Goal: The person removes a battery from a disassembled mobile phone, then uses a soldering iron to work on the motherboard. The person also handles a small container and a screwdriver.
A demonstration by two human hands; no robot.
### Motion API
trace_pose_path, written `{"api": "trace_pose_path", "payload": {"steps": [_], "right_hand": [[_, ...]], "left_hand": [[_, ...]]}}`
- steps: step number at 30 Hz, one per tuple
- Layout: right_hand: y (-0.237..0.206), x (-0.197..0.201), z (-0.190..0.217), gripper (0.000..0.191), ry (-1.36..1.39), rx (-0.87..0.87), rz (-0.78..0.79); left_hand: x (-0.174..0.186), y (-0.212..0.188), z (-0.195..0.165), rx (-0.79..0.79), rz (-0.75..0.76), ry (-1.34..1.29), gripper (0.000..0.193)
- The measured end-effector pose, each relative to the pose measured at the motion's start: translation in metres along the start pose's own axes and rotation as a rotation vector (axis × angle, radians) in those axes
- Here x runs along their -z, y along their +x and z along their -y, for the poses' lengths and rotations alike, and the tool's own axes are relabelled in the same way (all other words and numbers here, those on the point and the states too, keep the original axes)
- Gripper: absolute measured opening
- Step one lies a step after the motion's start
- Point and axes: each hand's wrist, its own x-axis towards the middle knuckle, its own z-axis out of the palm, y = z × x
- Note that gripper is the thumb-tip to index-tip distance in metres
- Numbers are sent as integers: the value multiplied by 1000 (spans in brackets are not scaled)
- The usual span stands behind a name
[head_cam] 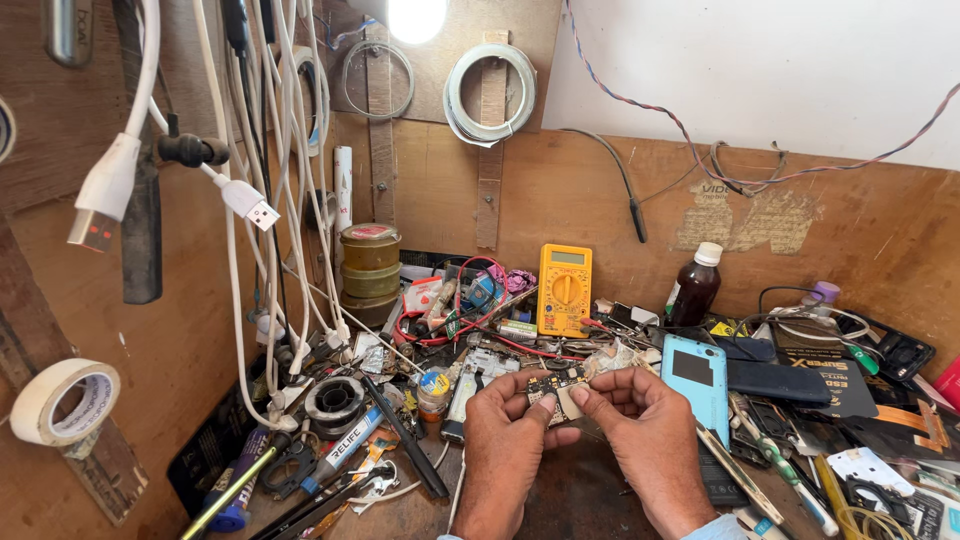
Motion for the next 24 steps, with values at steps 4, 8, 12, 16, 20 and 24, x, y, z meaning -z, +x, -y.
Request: {"api": "trace_pose_path", "payload": {"steps": [4,8,12,16,20,24], "right_hand": [[0,0,0,22,-22,1,-4],[0,0,0,23,-65,18,-12],[-3,-1,3,25,-69,78,-2],[-6,-3,6,30,-124,115,16],[-8,-4,8,32,-137,140,29],[-8,-4,7,38,-101,161,47]], "left_hand": [[0,-1,0,1,10,-11,28],[0,1,2,2,14,-9,29],[0,4,4,-24,6,-30,28],[1,3,4,-20,-10,-77,27],[1,2,4,0,-24,-74,27],[1,3,4,-15,-17,-73,27]]}}
